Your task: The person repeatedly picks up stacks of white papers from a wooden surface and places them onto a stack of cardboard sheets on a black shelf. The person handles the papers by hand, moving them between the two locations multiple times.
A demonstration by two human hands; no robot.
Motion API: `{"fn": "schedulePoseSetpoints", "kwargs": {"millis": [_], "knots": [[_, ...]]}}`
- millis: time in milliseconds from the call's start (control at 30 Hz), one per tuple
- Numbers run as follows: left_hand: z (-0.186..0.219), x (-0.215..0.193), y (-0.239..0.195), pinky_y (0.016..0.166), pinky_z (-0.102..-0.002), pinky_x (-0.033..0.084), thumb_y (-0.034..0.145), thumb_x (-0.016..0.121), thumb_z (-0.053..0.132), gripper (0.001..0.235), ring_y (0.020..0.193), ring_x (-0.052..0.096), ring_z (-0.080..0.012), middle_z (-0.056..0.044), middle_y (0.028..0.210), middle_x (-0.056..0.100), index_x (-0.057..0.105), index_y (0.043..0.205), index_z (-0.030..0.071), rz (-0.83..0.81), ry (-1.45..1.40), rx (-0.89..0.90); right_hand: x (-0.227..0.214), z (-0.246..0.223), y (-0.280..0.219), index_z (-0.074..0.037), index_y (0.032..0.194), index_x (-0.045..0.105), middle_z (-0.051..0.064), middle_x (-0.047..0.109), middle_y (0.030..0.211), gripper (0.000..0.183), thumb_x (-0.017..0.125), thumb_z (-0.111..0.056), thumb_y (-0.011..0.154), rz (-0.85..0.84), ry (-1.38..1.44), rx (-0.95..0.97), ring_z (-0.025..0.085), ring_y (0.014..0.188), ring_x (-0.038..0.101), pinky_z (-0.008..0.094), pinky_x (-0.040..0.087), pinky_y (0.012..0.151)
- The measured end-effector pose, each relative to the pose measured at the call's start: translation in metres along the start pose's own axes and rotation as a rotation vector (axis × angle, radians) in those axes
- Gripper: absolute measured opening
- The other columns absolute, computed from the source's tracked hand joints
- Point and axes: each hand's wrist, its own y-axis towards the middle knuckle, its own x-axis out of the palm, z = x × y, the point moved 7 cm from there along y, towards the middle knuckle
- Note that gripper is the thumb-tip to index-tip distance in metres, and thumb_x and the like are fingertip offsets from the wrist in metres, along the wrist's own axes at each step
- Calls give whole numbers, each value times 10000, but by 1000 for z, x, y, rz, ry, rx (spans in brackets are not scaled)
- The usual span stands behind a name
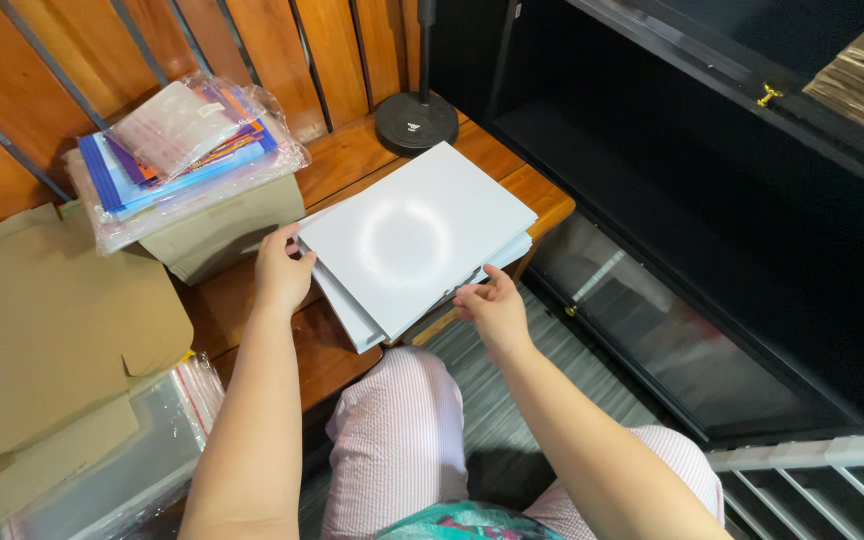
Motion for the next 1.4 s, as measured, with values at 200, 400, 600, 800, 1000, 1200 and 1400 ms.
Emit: {"fn": "schedulePoseSetpoints", "kwargs": {"millis": [200, 400, 600, 800, 1000, 1200, 1400], "knots": [[-16, 12, 18, 1092, -421, 508, 925, 709, 57, 534, 1321, 593, -311, -182, 1443, 545, 591, 1445, 56, -5, 37, 7, 7, 14, 5, 58, 1580, 303, 142, 648, 1048, 874, 784, 19, 851, -2, -36, -50, 184, 898, 716, 319, 668, 750], [-16, 20, 27, 1132, -441, 461, 914, 673, 186, 545, 1354, 524, -347, -132, 1453, 507, 616, 1450, 102, -34, 225, -33, 11, 18, 5, 73, 1603, 248, 133, 555, 1081, 929, 785, 45, 845, 14, -12, -81, 140, 903, 652, 283, 662, 781], [-16, 23, 32, 1108, -437, 462, 884, 671, 210, 536, 1319, 518, -364, -124, 1405, 524, 649, 1407, 96, -5, 271, -36, 13, 22, 2, 42, 1625, 203, 124, 529, 1102, 1037, 816, 79, 790, 6, 0, -114, 142, 923, 686, 237, 666, 783], [-3, 18, 24, 1081, -477, 474, 889, 626, 186, 552, 1337, 502, -362, -131, 1421, 517, 617, 1430, 81, -45, 295, -66, 12, 26, 8, 45, 1626, 210, 137, 538, 1113, 1044, 827, 84, 784, -9, 36, -102, 166, 943, 703, 254, 657, 799], [-9, 21, 33, 1063, -488, 486, 889, 627, 192, 518, 1321, 523, -367, -136, 1395, 537, 635, 1394, 73, -33, 307, -56, 9, 28, 14, 52, 1620, 228, 141, 549, 1087, 1054, 837, 101, 761, -14, 73, -106, 177, 904, 721, 258, 653, 758], [-10, 23, 33, 1074, -500, 466, 884, 621, 161, 512, 1332, 510, -365, -143, 1395, 530, 622, 1385, 59, -28, 273, -70, 4, 38, 24, 68, 1612, 245, 153, 564, 1080, 1025, 829, 104, 771, -17, 80, -104, 187, 893, 723, 270, 653, 743], [-13, 23, 40, 1054, -506, 475, 880, 644, 156, 477, 1294, 534, -366, -144, 1346, 557, 647, 1344, 45, 5, 300, -21, 7, 32, 17, 66, 1613, 249, 159, 560, 1090, 1006, 818, 99, 785, -15, 85, -92, 184, 903, 709, 286, 656, 755]]}}
